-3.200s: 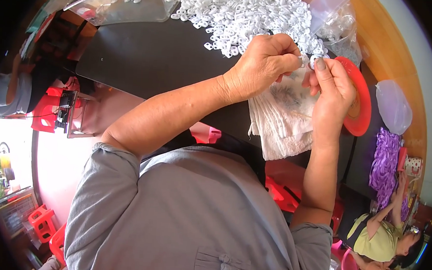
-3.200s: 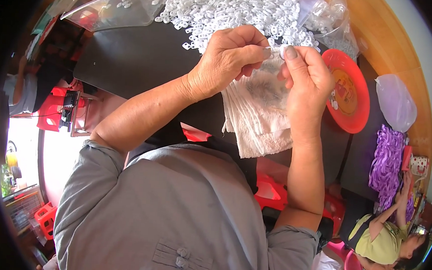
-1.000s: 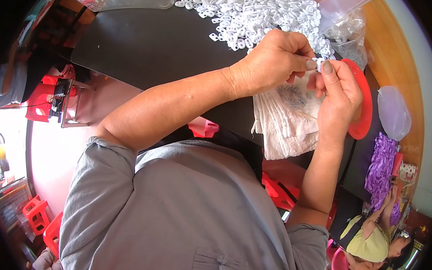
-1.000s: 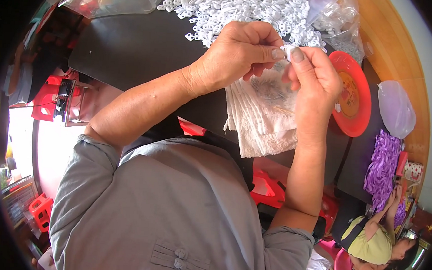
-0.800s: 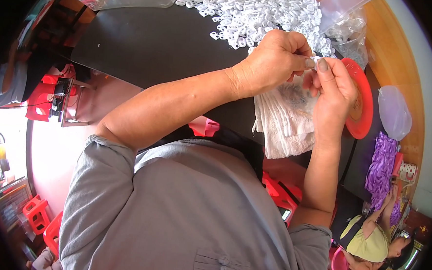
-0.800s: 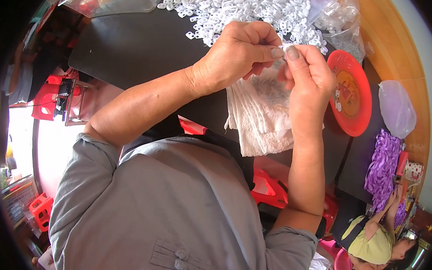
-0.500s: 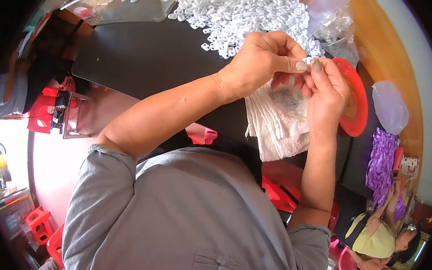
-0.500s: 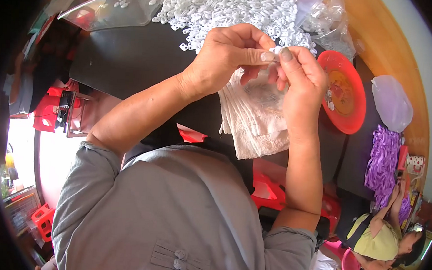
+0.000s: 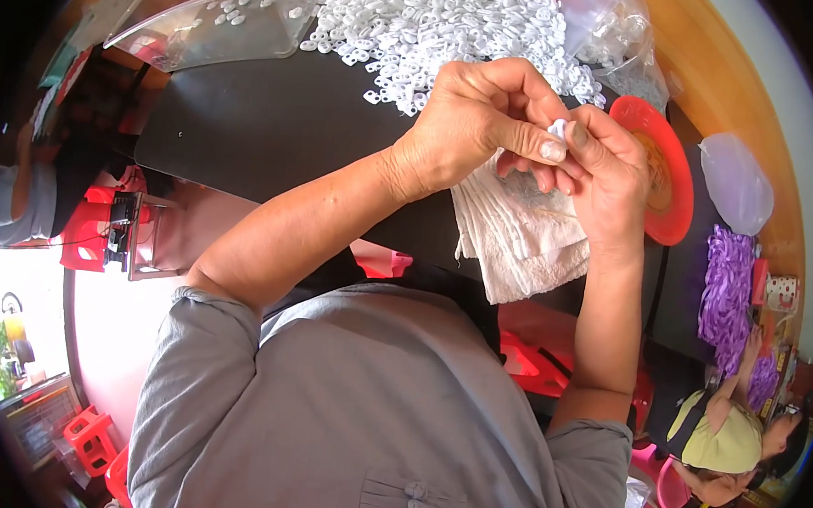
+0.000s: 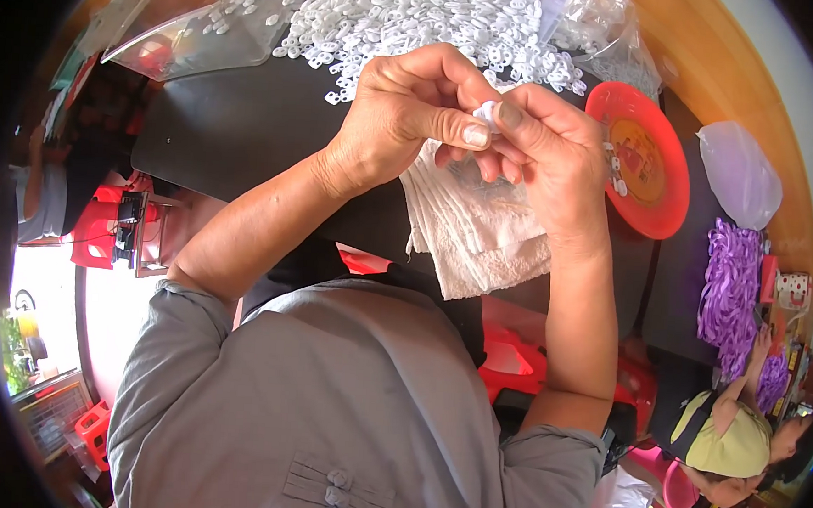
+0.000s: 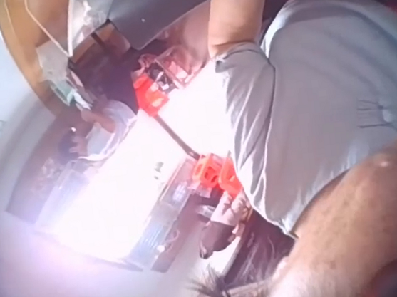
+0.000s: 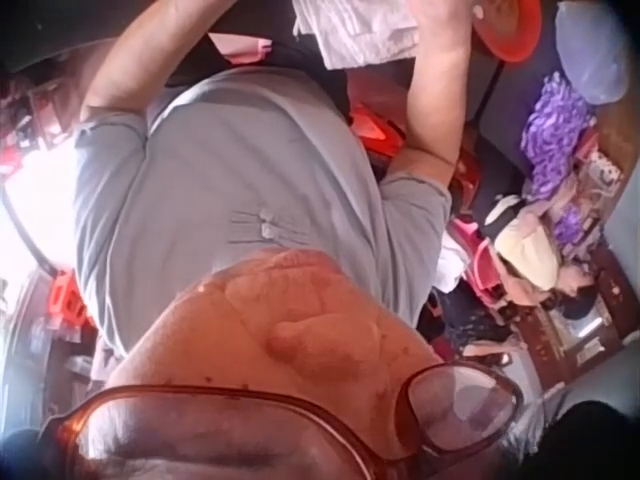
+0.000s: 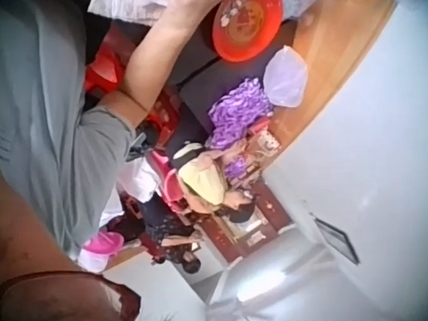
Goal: Cleaning small white plastic parts individually using a white cloth.
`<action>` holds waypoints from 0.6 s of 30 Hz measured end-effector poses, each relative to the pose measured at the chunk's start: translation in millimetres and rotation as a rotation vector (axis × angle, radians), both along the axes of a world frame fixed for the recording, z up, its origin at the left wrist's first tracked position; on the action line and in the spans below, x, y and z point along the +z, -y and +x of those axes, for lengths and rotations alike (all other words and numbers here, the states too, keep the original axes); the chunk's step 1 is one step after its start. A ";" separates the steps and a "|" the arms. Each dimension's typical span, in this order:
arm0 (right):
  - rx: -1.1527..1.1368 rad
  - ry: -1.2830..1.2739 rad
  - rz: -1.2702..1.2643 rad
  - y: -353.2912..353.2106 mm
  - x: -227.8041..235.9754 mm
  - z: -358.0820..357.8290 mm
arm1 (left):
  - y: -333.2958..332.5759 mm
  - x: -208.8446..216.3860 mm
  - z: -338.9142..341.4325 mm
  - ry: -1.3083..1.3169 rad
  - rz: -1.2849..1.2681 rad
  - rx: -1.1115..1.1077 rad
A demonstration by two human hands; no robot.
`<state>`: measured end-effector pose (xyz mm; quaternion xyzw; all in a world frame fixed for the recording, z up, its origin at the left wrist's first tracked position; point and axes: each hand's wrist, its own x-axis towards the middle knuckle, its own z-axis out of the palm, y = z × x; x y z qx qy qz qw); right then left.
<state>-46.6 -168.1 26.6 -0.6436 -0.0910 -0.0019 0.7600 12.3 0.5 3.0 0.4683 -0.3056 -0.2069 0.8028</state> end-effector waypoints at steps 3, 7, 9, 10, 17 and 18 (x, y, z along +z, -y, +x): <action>0.071 -0.002 0.035 3.2 -4.8 1.9 | -0.3 -1.4 -1.7 0.013 -0.009 -0.003; 0.095 0.005 0.046 -1.0 -2.4 0.9 | 0.0 -3.7 -2.6 0.039 -0.041 0.008; 0.093 -0.003 0.060 -1.9 -2.8 0.7 | 0.5 -4.7 -3.7 0.049 -0.041 0.026; 0.103 0.003 0.081 -1.7 -3.6 0.9 | 1.0 -4.1 -4.1 0.045 -0.040 0.026; 0.080 0.047 0.070 -6.7 -6.6 1.0 | 0.9 -2.6 -5.4 0.057 -0.047 0.065; 0.081 0.048 0.073 -4.9 -7.6 2.2 | 1.0 -2.1 -4.9 0.048 -0.058 0.060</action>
